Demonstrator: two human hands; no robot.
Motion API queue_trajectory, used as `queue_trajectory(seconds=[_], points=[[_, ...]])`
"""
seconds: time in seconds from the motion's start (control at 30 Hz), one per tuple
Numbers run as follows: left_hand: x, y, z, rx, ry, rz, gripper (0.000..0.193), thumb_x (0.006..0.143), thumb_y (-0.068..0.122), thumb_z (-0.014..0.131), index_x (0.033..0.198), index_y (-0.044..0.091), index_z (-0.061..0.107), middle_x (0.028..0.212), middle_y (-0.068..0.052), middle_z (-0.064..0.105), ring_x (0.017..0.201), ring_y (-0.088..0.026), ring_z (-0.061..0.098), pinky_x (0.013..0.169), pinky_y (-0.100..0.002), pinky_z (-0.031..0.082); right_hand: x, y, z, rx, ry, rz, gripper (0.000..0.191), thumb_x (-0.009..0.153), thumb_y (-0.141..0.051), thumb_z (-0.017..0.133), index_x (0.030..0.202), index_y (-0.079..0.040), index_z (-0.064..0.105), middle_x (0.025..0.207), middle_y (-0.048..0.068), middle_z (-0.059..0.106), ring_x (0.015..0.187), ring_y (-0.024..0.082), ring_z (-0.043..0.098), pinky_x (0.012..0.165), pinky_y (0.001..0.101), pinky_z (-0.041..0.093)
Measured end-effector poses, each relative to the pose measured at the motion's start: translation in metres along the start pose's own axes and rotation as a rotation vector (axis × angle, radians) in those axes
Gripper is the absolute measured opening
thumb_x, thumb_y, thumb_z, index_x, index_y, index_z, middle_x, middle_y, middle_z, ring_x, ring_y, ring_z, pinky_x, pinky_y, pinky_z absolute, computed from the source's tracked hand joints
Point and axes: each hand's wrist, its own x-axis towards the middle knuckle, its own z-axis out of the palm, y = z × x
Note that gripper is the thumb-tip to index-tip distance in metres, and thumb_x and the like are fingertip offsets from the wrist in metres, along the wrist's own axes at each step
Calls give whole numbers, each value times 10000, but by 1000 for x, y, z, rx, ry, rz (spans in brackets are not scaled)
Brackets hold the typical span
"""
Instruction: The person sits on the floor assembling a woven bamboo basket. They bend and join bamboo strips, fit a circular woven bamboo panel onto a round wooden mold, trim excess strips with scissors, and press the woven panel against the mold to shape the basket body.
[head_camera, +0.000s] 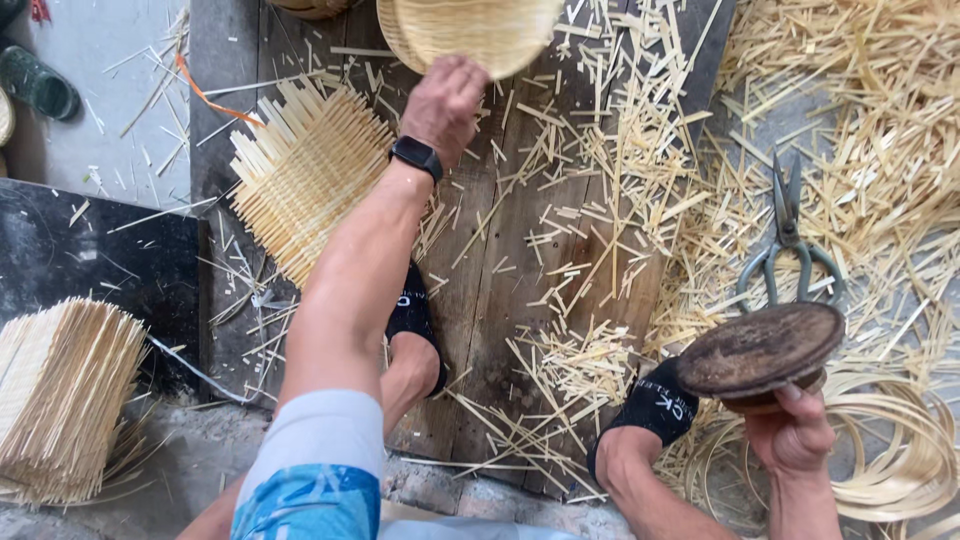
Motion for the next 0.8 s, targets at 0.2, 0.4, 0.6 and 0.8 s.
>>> queue_trajectory(seconds=[0.2,0.4,0.6,0.8], points=[[14,-14,13,-58,-24,-237,377,875,-98,624,1230,10,691,1216,-203,723,1199,-317,656,1052,-405,514,-1,3,-19,-21,39,0,528,905,-134,655,1378,20,478,1288,165,627,1251,328,625,1131,518,488],[18,-15,10,-103,-77,-297,357,880,-99,622,1210,18,696,1198,-181,731,1176,-307,673,1059,-391,518,3,6,-9,-61,25,56,565,896,-151,650,1395,42,469,1312,180,641,1201,336,642,1063,533,500],[13,-5,-3,-59,-86,-345,449,960,7,653,1399,37,564,1355,-199,642,1297,-322,588,1163,-454,421,22,19,27,56,-156,120,682,933,-280,697,1504,32,491,1379,178,606,1309,351,566,1125,544,459],[-101,2,-56,-175,-314,-501,1083,740,306,904,1553,47,238,1597,-276,322,1477,-428,296,1194,-561,248,80,85,56,-47,-158,291,593,872,-224,705,1401,-36,514,1370,136,578,1308,304,558,1102,518,498]])
